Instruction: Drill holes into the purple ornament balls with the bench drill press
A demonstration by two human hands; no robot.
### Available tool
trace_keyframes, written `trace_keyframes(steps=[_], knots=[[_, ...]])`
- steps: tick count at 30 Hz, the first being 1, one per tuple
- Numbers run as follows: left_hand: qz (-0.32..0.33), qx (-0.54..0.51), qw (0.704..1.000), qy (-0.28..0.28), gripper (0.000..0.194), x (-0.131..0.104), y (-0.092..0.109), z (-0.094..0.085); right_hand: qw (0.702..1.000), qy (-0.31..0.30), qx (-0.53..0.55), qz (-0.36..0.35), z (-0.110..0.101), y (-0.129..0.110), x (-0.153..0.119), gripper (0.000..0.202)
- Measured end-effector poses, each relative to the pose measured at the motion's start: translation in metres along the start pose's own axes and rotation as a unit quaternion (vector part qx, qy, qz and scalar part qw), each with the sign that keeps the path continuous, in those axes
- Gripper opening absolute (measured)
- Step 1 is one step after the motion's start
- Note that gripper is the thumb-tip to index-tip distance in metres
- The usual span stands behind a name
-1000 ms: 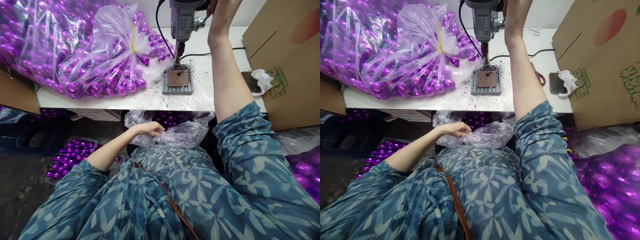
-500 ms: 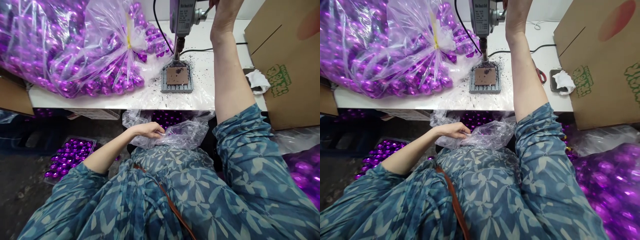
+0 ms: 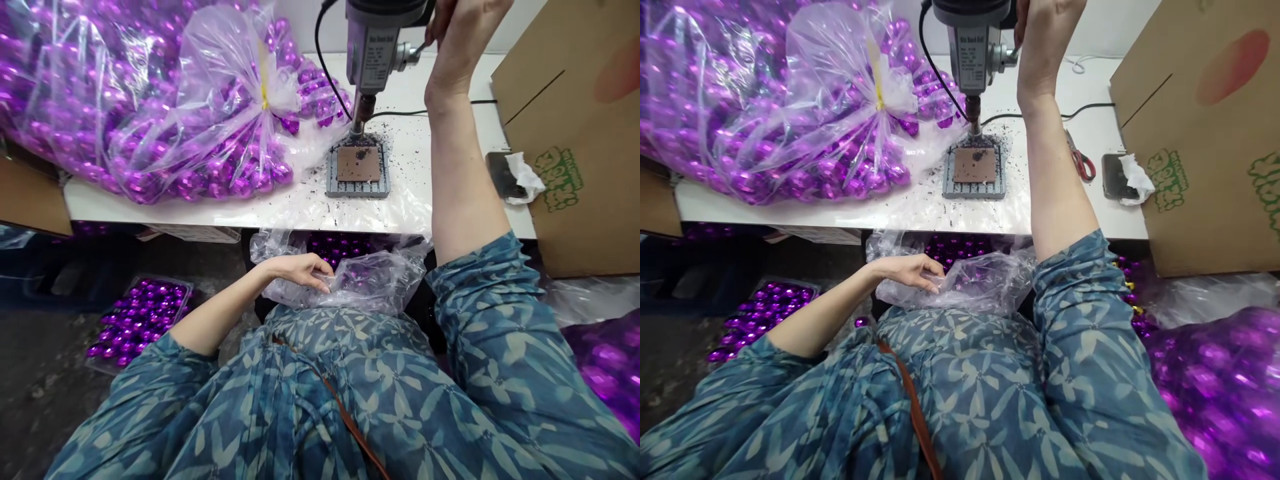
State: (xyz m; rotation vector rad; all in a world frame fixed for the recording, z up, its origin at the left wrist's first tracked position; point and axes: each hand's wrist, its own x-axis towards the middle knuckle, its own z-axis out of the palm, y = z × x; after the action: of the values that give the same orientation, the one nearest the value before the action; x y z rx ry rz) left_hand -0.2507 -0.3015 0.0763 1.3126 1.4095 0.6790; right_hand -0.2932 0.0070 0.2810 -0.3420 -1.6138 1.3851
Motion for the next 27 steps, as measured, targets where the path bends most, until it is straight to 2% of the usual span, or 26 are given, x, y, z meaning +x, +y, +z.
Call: trace_keyframes(steps=[5, 7, 9, 12, 14, 16, 18, 20, 22, 24, 27], knots=[[-0.056, 0.162, 0.978, 0.123, 0.038, 0.003, 0.017, -0.028, 0.998, 0.022, 0.008, -0.054, -0.003, 0.015, 0.009, 0.041], [-0.117, 0.202, 0.955, 0.185, 0.040, -0.002, 0.022, -0.042, 0.996, 0.031, 0.017, -0.076, -0.003, 0.023, 0.012, 0.044], [-0.168, 0.222, 0.936, 0.216, 0.038, -0.012, 0.025, -0.057, 0.994, 0.038, 0.025, -0.098, -0.003, 0.030, 0.014, 0.048], [-0.158, 0.200, 0.937, 0.241, 0.034, -0.024, 0.032, -0.084, 0.990, 0.042, 0.032, -0.128, -0.004, 0.038, 0.014, 0.061], [-0.122, 0.172, 0.926, 0.313, 0.031, -0.021, 0.035, -0.109, 0.988, 0.043, 0.035, -0.144, -0.005, 0.041, 0.013, 0.068], [-0.093, 0.156, 0.887, 0.424, 0.027, -0.005, 0.034, -0.142, 0.986, 0.044, 0.041, -0.158, -0.006, 0.043, 0.011, 0.072], [-0.102, 0.161, 0.838, 0.512, 0.025, 0.021, 0.029, -0.182, 0.984, 0.043, 0.049, -0.167, -0.008, 0.043, 0.009, 0.073], [-0.175, 0.188, 0.800, 0.542, 0.031, 0.050, 0.021, -0.223, 0.983, 0.039, 0.055, -0.171, -0.010, 0.043, 0.007, 0.073], [-0.255, 0.207, 0.775, 0.540, 0.036, 0.075, 0.012, -0.256, 0.984, 0.029, 0.056, -0.169, -0.012, 0.042, 0.004, 0.069], [-0.302, 0.214, 0.753, 0.544, 0.040, 0.092, 0.006, -0.276, 0.985, 0.018, 0.055, -0.165, -0.014, 0.040, 0.001, 0.067], [-0.333, 0.225, 0.721, 0.565, 0.048, 0.103, 0.000, -0.282, 0.985, 0.009, 0.064, -0.163, -0.016, 0.036, -0.003, 0.066]])
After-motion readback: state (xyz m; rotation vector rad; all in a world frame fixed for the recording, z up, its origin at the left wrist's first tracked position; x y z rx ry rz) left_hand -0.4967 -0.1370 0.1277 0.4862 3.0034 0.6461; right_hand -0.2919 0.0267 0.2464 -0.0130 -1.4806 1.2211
